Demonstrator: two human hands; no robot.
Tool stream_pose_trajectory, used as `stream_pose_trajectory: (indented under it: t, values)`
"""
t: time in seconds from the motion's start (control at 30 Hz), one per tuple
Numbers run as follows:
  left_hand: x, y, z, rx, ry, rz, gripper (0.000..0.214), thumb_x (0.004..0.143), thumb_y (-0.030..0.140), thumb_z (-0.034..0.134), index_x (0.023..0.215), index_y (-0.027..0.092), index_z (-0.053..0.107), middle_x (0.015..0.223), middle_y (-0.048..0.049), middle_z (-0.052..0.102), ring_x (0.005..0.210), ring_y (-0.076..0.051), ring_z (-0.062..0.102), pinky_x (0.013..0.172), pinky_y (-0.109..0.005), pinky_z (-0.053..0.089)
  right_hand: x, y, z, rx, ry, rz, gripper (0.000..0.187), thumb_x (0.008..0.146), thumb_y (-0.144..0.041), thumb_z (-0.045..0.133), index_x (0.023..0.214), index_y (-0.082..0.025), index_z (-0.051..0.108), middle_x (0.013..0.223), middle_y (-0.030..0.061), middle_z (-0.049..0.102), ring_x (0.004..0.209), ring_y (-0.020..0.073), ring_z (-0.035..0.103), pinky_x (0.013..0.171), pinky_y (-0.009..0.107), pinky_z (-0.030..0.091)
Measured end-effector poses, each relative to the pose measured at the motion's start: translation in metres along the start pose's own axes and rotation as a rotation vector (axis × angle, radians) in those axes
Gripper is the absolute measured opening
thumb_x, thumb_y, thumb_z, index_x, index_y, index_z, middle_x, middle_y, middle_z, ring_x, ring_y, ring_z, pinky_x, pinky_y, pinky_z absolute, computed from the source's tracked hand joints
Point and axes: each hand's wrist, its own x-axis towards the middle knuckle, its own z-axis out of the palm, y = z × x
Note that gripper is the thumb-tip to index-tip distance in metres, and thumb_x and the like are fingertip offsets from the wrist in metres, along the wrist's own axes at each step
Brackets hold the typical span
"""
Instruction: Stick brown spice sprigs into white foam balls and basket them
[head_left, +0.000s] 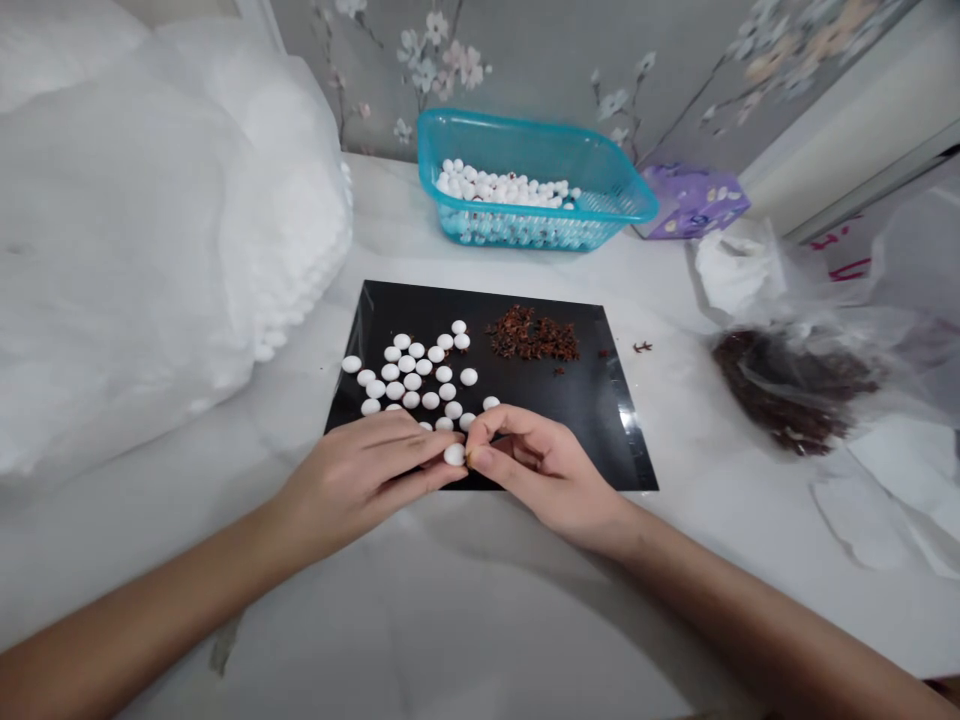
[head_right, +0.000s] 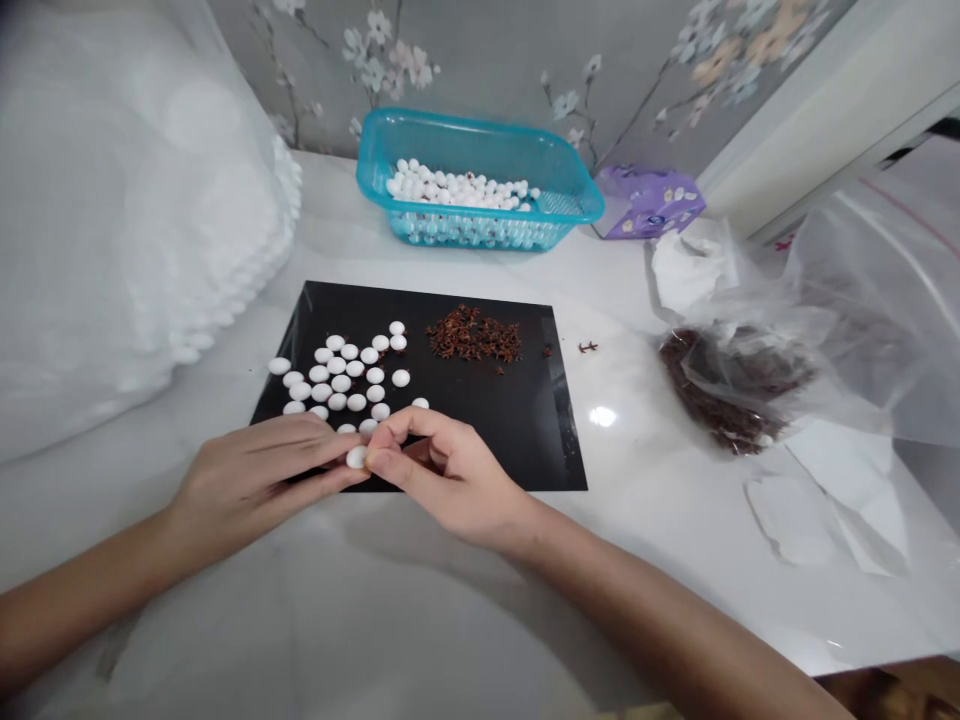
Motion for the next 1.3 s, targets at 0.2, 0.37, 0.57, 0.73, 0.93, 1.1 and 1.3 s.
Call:
stream_pose_trajectory:
  t: [0.2, 0.37, 0.57, 0.73, 0.93, 1.1, 1.3]
  values:
    - [0.0, 0.003, -0.002, 0.006, 0.007, 0.013, 0.014, 0.087, 0.024, 0.051, 0.096, 0.02, 0.061, 0.07, 0.0019, 0.062, 0.062, -0.007, 0.056, 0.062, -0.016, 0.045, 0.0, 0.001, -0.001, -0.016, 0.004, -0.012, 0.017, 0.083, -0.035, 0.055, 0.08, -0.019, 0.052, 0.076, -0.0003, 0.054, 0.065, 0.0085, 0.049, 0.06, 0.022, 0.042]
    - [-0.002, 0.002, 0.0, -0.004, 0.034, 0.045, 0.013, 0.085, 0.02, 0.053, 0.096, 0.017, 0.061, 0.07, 0.0012, 0.062, 0.062, -0.007, 0.056, 0.063, -0.015, 0.046, 0.0, 0.0, 0.001, 0.02, -0.01, -0.012, 0.014, 0.083, -0.032, 0.057, 0.079, -0.019, 0.051, 0.074, -0.0021, 0.052, 0.06, 0.0064, 0.044, 0.055, 0.019, 0.037]
    - [0.001, 0.003, -0.002, 0.079, 0.084, 0.078, 0.013, 0.084, 0.024, 0.055, 0.093, 0.019, 0.062, 0.065, 0.0018, 0.061, 0.059, -0.008, 0.056, 0.059, -0.018, 0.046, -0.001, -0.002, 0.001, 0.11, 0.043, 0.073, 0.025, 0.077, -0.035, 0.064, 0.077, -0.02, 0.044, 0.07, -0.0048, 0.043, 0.054, 0.0053, 0.036, 0.049, 0.019, 0.031]
    - [0.002, 0.001, -0.004, 0.118, 0.153, 0.163, 0.021, 0.08, 0.02, 0.061, 0.101, 0.019, 0.062, 0.064, 0.003, 0.062, 0.056, -0.007, 0.054, 0.057, -0.019, 0.045, -0.002, 0.0, -0.001, 0.098, -0.084, 0.004, 0.018, 0.082, -0.036, 0.058, 0.086, -0.019, 0.052, 0.073, -0.0025, 0.047, 0.056, 0.0064, 0.038, 0.051, 0.021, 0.033]
    - [0.0, -0.001, -0.002, 0.177, 0.151, 0.196, 0.022, 0.083, 0.018, 0.057, 0.105, 0.019, 0.061, 0.06, 0.0044, 0.059, 0.052, -0.006, 0.05, 0.05, -0.018, 0.039, 0.0, 0.007, -0.001, -0.019, -0.075, -0.161, 0.016, 0.077, -0.027, 0.063, 0.088, -0.019, 0.054, 0.074, -0.0021, 0.051, 0.054, 0.006, 0.036, 0.049, 0.022, 0.032]
    - [0.0, 0.0, -0.003, 0.215, 0.158, 0.224, 0.023, 0.082, 0.018, 0.059, 0.104, 0.014, 0.06, 0.06, 0.0033, 0.061, 0.05, -0.006, 0.052, 0.048, -0.019, 0.039, -0.001, 0.007, -0.001, -0.022, -0.077, -0.144, 0.016, 0.079, -0.032, 0.061, 0.086, -0.019, 0.054, 0.076, -0.0009, 0.051, 0.057, 0.0072, 0.038, 0.05, 0.022, 0.033]
    - [-0.003, 0.002, -0.003, 0.204, 0.143, 0.211, 0.021, 0.082, 0.018, 0.058, 0.103, 0.019, 0.061, 0.064, 0.0038, 0.065, 0.052, -0.007, 0.055, 0.049, -0.019, 0.041, -0.002, 0.008, -0.004, -0.019, -0.103, -0.14, 0.015, 0.08, -0.03, 0.061, 0.084, -0.019, 0.052, 0.073, -0.0007, 0.049, 0.058, 0.0081, 0.039, 0.052, 0.023, 0.034]
